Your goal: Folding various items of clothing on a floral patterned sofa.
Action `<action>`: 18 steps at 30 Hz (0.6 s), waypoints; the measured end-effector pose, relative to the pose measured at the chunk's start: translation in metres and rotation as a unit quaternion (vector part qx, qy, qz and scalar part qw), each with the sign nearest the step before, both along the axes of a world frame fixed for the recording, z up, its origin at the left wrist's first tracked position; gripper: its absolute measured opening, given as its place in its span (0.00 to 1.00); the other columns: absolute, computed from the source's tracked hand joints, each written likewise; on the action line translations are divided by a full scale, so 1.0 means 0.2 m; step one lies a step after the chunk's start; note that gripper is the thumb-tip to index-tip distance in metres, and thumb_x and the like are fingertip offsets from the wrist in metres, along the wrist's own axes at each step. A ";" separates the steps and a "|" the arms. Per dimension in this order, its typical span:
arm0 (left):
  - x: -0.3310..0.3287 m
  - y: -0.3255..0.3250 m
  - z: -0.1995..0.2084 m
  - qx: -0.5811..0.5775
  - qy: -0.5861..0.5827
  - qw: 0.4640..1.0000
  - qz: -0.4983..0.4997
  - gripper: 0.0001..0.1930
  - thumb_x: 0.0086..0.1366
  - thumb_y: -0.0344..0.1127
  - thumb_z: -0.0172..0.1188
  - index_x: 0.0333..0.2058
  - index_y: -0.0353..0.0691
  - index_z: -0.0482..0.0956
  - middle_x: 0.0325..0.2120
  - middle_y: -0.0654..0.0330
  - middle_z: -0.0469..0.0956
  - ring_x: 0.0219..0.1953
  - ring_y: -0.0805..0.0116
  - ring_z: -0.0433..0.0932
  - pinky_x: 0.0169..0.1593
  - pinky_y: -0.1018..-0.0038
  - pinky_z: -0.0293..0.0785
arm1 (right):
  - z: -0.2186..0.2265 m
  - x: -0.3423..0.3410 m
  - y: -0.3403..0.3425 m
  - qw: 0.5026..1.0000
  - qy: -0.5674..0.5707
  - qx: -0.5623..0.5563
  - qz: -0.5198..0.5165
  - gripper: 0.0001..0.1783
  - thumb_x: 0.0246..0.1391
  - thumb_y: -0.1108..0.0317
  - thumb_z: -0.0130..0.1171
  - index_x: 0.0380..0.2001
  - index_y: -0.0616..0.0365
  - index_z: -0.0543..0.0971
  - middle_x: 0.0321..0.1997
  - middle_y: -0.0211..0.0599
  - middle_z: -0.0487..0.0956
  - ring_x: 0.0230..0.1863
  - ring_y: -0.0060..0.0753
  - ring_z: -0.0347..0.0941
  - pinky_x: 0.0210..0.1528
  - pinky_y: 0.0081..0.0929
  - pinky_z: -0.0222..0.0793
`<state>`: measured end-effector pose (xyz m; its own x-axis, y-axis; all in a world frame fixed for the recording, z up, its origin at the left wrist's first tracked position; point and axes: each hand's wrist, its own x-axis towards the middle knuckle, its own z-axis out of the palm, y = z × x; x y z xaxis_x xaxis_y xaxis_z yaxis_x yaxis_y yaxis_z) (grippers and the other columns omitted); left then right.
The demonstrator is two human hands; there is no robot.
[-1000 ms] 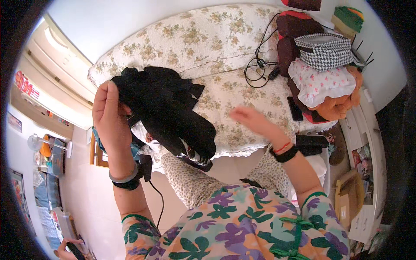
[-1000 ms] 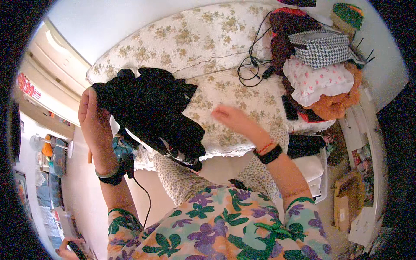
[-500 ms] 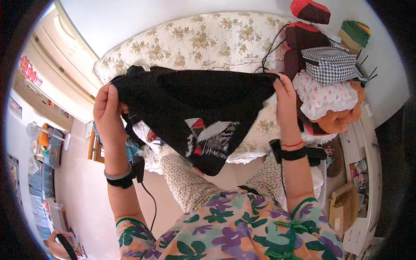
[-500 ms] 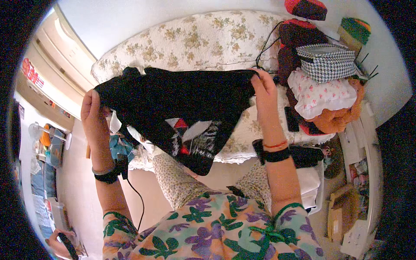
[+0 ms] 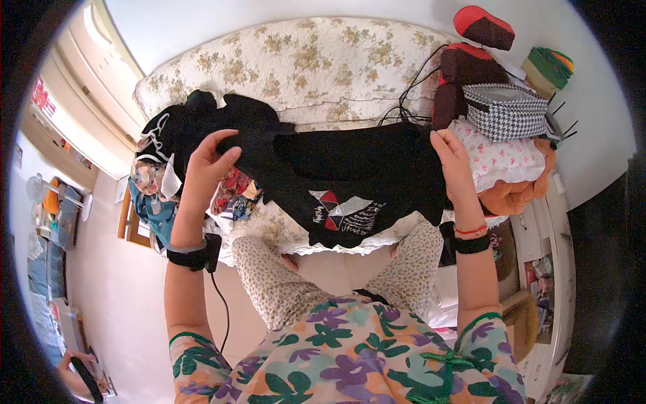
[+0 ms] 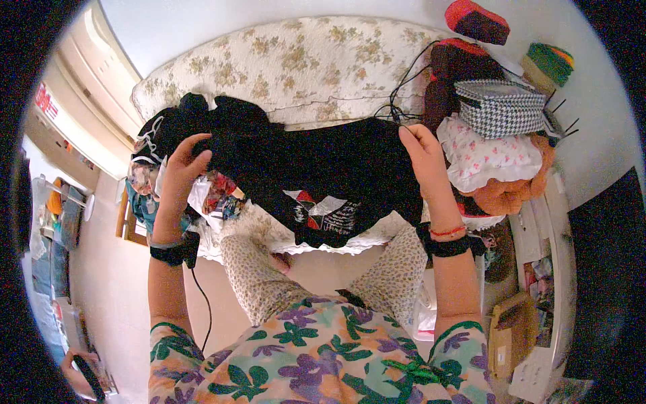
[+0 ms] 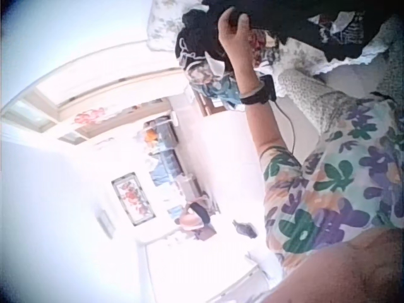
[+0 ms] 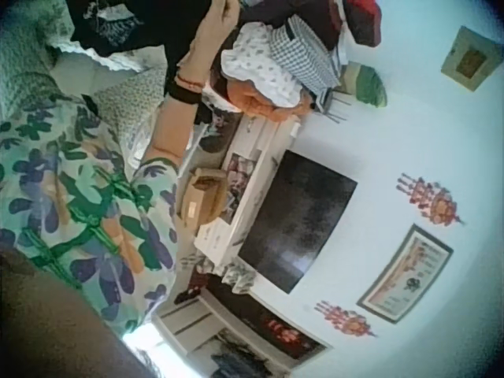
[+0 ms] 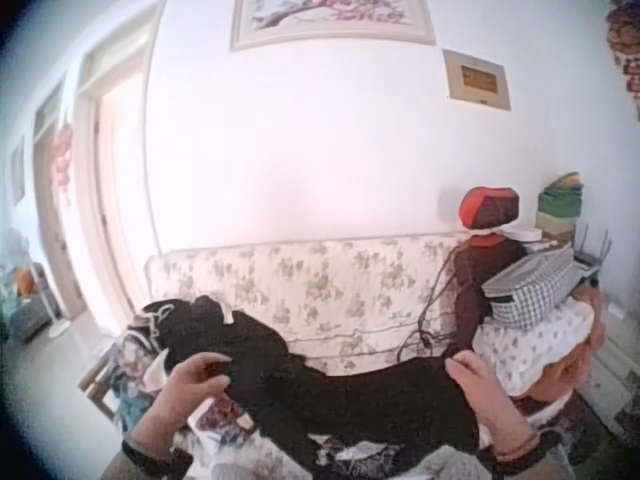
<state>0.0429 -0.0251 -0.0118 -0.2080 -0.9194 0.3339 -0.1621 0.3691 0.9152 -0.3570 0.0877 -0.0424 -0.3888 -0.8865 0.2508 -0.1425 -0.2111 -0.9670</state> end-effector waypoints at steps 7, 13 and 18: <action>0.12 -0.02 0.07 -0.067 -0.001 0.994 0.081 0.09 0.61 0.33 0.59 0.38 0.37 0.76 0.27 0.71 0.73 0.29 0.84 0.68 0.30 0.85 0.63 | 0.19 0.10 0.14 0.974 0.220 -0.033 0.051 0.08 0.48 0.70 0.61 0.31 0.61 0.73 0.29 0.24 0.73 0.32 0.16 0.66 0.35 0.17 0.63; 0.10 -0.05 0.28 -0.223 0.038 0.967 0.118 0.08 0.64 0.32 0.55 0.40 0.36 0.76 0.32 0.68 0.76 0.35 0.81 0.71 0.42 0.84 0.66 | 0.25 0.05 0.12 0.829 0.518 0.086 0.192 0.17 0.38 0.65 0.67 0.32 0.63 0.76 0.31 0.46 0.75 0.35 0.46 0.71 0.39 0.32 0.66; 0.02 0.01 0.37 -0.134 0.102 0.984 0.065 0.08 0.64 0.32 0.54 0.39 0.34 0.75 0.32 0.67 0.76 0.35 0.80 0.71 0.42 0.84 0.65 | 0.52 -0.10 0.06 0.990 0.112 -0.081 0.033 0.07 0.48 0.72 0.59 0.30 0.58 0.72 0.35 0.26 0.72 0.39 0.18 0.66 0.44 0.18 0.62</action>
<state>0.0476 -0.0232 0.0626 0.0024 -0.8072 0.5903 -0.0469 0.5895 0.8064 -0.3770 0.0990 0.0623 -0.2494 -0.8497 0.4645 -0.3294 -0.3767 -0.8658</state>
